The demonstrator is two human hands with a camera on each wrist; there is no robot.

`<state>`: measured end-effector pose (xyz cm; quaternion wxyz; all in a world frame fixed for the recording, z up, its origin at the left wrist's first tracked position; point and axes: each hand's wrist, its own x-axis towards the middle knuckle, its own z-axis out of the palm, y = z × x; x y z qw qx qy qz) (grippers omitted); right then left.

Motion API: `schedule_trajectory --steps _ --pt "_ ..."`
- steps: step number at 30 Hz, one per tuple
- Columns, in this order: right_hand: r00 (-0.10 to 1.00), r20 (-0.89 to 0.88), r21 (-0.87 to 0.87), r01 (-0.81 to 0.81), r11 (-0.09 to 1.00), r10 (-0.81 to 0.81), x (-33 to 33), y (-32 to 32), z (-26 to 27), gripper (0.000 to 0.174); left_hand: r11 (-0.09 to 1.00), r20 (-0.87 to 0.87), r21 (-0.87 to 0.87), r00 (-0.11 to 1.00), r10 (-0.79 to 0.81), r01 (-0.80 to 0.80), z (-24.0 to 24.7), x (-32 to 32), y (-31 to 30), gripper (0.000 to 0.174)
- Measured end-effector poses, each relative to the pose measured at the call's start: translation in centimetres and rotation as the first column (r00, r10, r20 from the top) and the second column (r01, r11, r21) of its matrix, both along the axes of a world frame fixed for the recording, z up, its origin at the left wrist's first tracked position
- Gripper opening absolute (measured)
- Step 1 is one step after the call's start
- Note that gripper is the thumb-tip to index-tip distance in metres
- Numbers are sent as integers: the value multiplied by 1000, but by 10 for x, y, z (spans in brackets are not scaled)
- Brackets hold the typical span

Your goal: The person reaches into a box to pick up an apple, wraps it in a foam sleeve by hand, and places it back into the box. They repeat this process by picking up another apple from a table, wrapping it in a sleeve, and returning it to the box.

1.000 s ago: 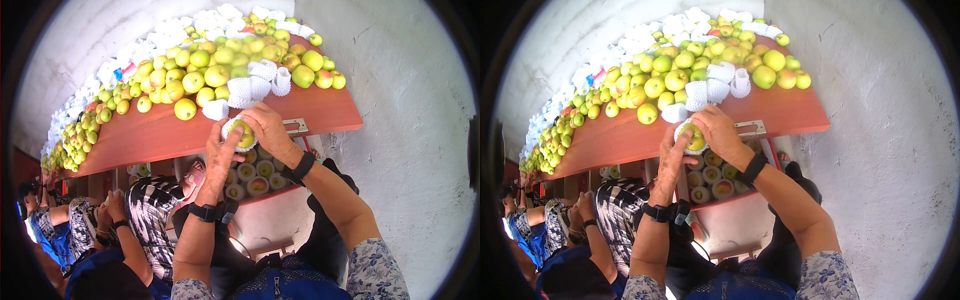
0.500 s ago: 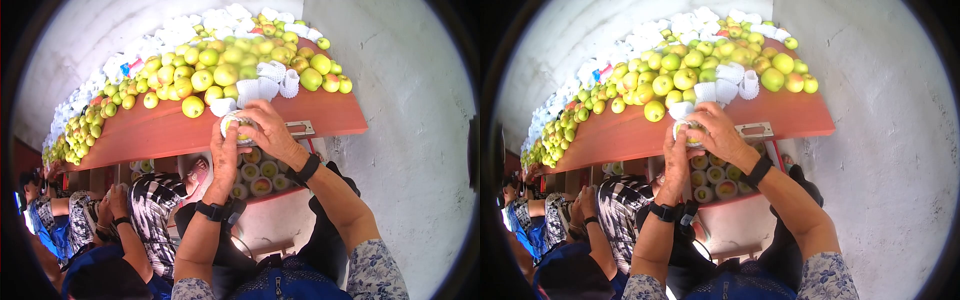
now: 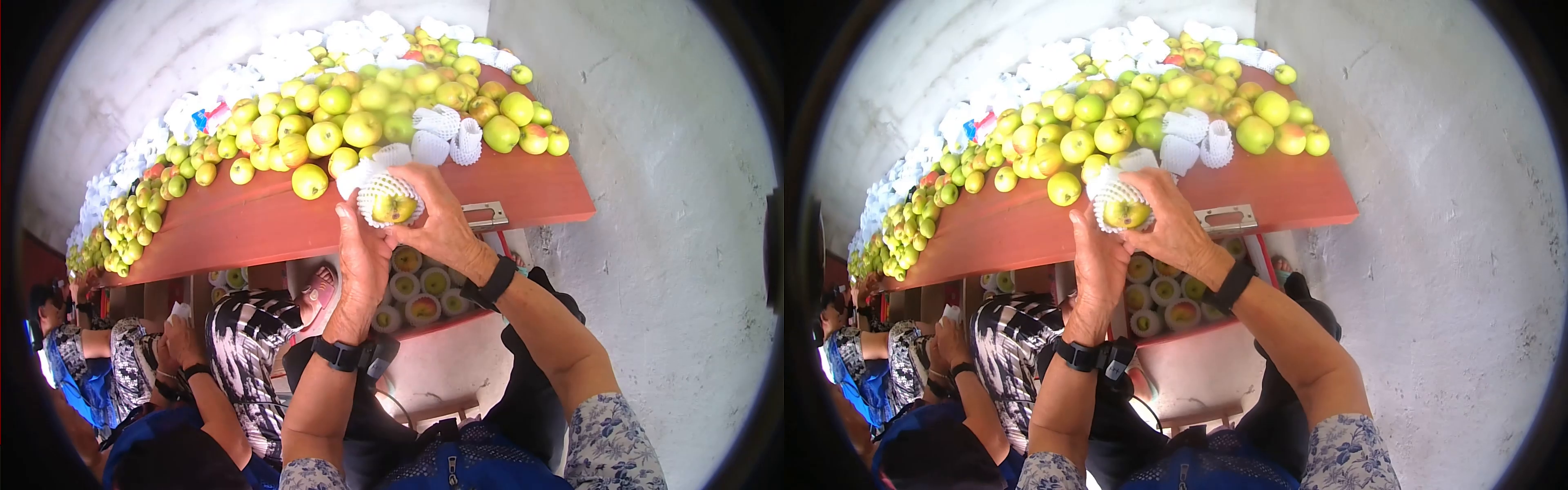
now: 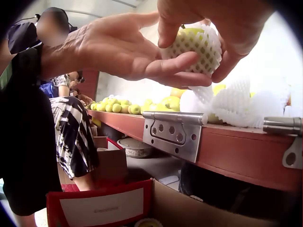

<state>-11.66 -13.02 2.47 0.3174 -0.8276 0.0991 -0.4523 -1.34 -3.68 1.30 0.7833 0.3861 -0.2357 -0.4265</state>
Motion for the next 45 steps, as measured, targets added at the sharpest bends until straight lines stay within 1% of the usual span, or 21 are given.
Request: schedule_trajectory --steps 5,8,11,12,14,16,18,20,22,23,24,25,26,27,28,30,35,39,41,42,45 --pt "998 -44 -145 27 989 -34 1 4 -14 67 984 -214 -65 960 -179 168 3 5 2 75" --pt "999 -39 -241 -12 971 3 4 6 -22 71 976 -191 13 959 -211 217 1 8 10 73" --pt "995 -71 -142 -79 987 70 1 8 -9 76 988 -22 17 988 -156 156 0 16 12 69" --pt "995 -11 -53 -100 994 99 1 8 -7 80 988 -20 13 988 -152 152 2 17 12 69" --pt "991 53 31 -128 991 126 2 9 -5 84 1000 182 -12 983 0 2 6 19 13 62" --pt "966 126 485 -260 835 227 2 11 -4 92 999 138 -29 990 -18 22 4 20 13 62" --pt "959 133 556 -280 782 249 5 12 -11 94 998 288 60 957 -41 25 2 17 15 66" --pt "952 146 622 -300 723 270 4 9 -15 97 995 286 75 954 -85 66 -8 15 12 68" --pt "982 -35 538 -137 832 184 2 3 -14 99 990 287 88 949 -127 106 -10 9 9 69" --pt "983 -33 538 -134 832 180 1 3 -14 99 994 123 81 989 -87 77 -10 3 6 72" --pt "989 -79 417 -84 905 128 0 5 -14 98 996 -46 81 998 -43 47 -9 -1 4 74" --pt "991 -118 286 -35 958 71 -1 8 -15 97 995 -44 81 998 -46 49 -8 -1 4 74" --pt "991 -117 286 -33 958 69 -1 10 -15 97 997 -139 32 988 -70 75 -8 -1 4 75" --pt "991 -127 151 -21 988 41 -1 13 -15 98 995 -232 -20 968 -97 95 -7 -1 4 77" --pt "991 -134 14 -11 1000 13 -1 15 -15 100 995 -234 -20 968 -97 94 -6 -2 4 77" --pt "992 -125 -10 10 1000 -11 0 16 -17 103 986 -302 -106 941 -154 127 -3 -4 4 76" --pt "994 -40 -307 83 948 -99 -2 14 -12 97 989 -293 -112 948 -127 98 -2 -2 1 73" --pt "1000 9 -312 2 950 1 2 19 -16 95 1000 -348 -2 937 -24 25 3 2 7 72" --pt "999 -3 -97 -42 994 42 6 23 -18 94 999 -375 -9 927 -35 34 6 6 9 73" --pt "999 -4 -97 -42 994 42 7 23 -21 94 999 -403 -16 914 -50 48 7 8 9 74" --pt "999 -6 -70 -39 997 38 7 20 -22 93 995 -300 26 950 -81 93 9 11 8 76"
